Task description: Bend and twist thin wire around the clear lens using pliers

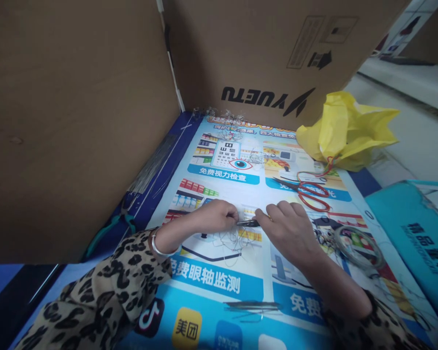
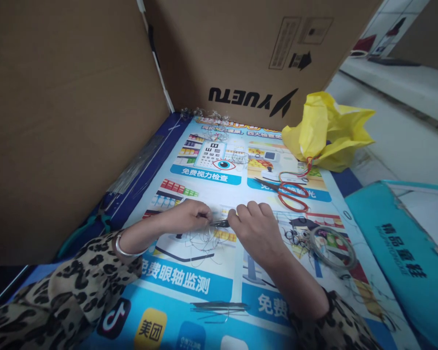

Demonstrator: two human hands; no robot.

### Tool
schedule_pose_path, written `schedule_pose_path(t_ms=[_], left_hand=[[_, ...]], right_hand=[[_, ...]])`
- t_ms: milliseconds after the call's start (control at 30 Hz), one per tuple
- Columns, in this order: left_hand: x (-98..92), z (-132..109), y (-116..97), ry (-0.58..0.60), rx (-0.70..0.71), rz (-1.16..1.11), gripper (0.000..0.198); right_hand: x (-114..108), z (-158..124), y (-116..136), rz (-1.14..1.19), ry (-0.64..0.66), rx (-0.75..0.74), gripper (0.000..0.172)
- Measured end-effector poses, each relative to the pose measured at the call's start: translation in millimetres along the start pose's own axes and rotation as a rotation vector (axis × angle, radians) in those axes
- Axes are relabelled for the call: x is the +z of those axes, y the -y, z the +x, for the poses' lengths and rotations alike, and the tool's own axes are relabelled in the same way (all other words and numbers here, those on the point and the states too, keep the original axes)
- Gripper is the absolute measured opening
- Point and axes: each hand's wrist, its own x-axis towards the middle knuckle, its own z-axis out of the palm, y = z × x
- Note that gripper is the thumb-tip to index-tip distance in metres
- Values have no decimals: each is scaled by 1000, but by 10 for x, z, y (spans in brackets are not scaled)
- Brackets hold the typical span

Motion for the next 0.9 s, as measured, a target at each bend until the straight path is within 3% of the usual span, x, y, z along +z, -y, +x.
schedule_pose_path(t_ms=[400,633,900], left_hand=[[-11,-8,4,3,29,-45,18],[28,-1,25,-94,53,6,19],[52,1,41,-67,46,-38,20]], right_hand=[[40,-23,-3,23,27,21,13],[4,-33,39,188,299,184,11],[-111,31,50,361,597,334,24]])
